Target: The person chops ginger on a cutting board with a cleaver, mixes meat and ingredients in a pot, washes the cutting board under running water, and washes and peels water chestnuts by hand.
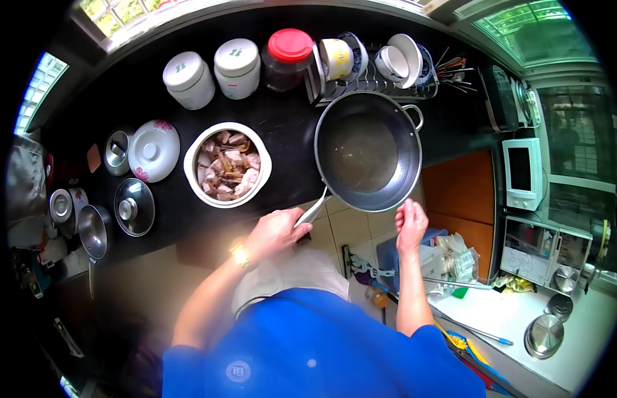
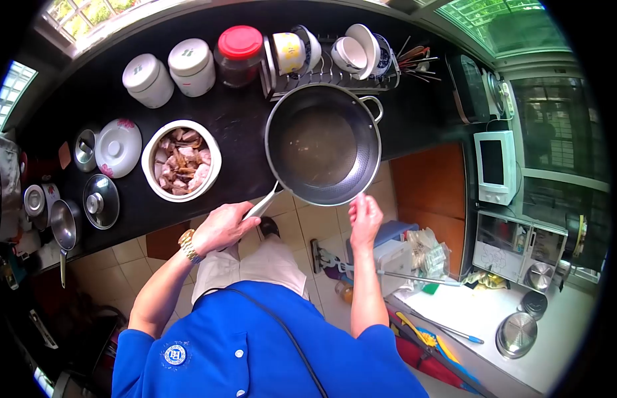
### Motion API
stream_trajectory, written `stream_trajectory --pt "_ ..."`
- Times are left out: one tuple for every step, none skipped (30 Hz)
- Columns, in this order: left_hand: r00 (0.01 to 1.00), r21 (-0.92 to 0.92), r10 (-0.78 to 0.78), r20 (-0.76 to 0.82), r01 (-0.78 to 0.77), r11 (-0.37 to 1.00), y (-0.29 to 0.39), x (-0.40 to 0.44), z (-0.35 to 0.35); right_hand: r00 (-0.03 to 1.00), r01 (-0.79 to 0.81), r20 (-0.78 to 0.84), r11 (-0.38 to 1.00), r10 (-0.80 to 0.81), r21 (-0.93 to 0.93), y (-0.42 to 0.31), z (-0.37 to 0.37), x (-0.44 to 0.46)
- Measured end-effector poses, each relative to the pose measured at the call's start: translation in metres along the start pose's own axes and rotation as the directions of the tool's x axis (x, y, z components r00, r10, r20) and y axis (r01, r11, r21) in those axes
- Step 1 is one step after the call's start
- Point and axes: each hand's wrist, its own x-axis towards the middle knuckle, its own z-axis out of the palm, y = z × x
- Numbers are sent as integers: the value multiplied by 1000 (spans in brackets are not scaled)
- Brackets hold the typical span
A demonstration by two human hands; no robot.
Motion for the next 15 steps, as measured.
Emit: stream_trajectory --pt "999 9 30 -33 -29 1000 -2 1 6 999 -5 47 1000 3 31 15 -3 -6" --pt "999 23 17 -44 -16 1000 1 -1 12 992 -49 121 997 42 56 24 -2 -12" --pt "996 7 8 -91 -8 1000 6 -4 17 976 -71 209 996 56 62 29 4 -20" --pt "991 -7 -2 -136 1 1000 10 -8 22 942 -125 315 992 114 17 44 9 -23" --pt "982 25 -8 -189 13 1000 11 -11 33 900 -171 409 985 153 8 45 23 -28" --pt "980 40 -27 -196 36 999 20 -13 44 824 -266 531 963 199 52 52 36 -28" --pt "974 -16 -98 -205 96 995 29 -15 55 727 -336 669 930 155 150 64 48 -28" --pt "963 -74 -167 -212 154 985 39 -18 65 623 -519 766 817 159 252 66 59 -33" --pt "959 -128 -214 -184 193 973 48 -19 77 539 -643 835 695 111 323 68 67 -38" --pt "955 -81 -150 -256 134 988 44 -20 98 516 -726 851 577 98 374 61 74 -47" --pt "952 -78 -144 -271 127 989 51 -23 113 529 -748 844 522 94 410 55 77 -56" --pt "949 -74 -131 -288 115 991 59 -24 126 543 -762 835 469 89 446 52 78 -62" --pt "943 -27 -100 -317 97 995 64 -27 138 560 -792 819 372 125 485 53 75 -67" --pt "933 -42 -166 -319 161 986 82 -34 142 594 -782 781 364 192 506 55 68 -71" --pt "933 -20 -87 -349 85 996 80 -41 150 576 -805 791 311 209 504 58 57 -74"
